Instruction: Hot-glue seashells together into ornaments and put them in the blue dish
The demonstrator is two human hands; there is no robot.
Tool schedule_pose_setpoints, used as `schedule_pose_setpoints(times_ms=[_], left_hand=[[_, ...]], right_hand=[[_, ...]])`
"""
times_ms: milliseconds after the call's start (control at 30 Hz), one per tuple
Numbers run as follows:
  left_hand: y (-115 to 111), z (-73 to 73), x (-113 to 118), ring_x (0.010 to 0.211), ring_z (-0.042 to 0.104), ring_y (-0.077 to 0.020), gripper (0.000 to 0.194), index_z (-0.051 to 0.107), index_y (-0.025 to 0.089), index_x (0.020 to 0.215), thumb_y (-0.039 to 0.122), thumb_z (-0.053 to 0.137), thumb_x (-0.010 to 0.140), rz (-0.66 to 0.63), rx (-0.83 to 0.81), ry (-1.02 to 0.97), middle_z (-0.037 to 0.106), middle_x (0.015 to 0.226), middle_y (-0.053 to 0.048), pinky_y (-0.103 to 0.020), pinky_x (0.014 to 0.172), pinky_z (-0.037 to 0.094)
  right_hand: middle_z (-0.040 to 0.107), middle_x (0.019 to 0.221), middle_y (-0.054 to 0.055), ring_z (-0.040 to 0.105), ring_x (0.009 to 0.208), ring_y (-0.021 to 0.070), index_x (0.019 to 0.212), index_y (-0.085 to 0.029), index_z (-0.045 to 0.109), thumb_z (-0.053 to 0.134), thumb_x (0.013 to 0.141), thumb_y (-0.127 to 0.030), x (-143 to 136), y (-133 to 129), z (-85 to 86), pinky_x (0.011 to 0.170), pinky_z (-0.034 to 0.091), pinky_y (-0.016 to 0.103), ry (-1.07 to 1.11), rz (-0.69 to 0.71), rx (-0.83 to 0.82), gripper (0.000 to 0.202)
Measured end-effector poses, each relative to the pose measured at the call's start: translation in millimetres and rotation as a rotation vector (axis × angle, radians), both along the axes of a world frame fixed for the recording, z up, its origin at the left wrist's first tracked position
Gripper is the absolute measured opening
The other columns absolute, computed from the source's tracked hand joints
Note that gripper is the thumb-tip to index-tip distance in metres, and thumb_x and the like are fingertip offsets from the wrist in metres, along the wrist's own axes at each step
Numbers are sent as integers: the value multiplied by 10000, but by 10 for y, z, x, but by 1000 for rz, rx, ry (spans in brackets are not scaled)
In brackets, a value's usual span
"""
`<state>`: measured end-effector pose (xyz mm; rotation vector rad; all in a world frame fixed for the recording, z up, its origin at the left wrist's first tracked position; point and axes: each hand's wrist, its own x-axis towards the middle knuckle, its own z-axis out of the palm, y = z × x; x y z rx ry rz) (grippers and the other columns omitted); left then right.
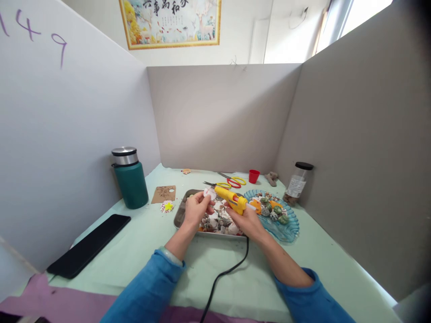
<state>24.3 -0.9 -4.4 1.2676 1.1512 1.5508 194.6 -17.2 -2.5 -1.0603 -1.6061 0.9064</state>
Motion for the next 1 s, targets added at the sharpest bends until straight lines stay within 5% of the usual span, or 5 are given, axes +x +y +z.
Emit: schedule_pose_setpoints(times_ms=[600,1000], left_hand=[[-32,74,-9,402,506,-83,205,596,136,712,337,629,692,59,7,-139,637,592,-7,-202,427,422],[-39,56,-10,412,509,-89,217,612,149,732,365,608,731,93,56,0,643,614,-4,-201,439,414]], right_hand=[[514,570,-12,467,544,138,922,-119,675,598,730,-426,0,8,-9,516,384,259,-16,-6,-1,370],[480,559,-22,435,530,127,887,-123,655,584,753,-440,5,31,-43,510,368,257,-12,-14,19,351]])
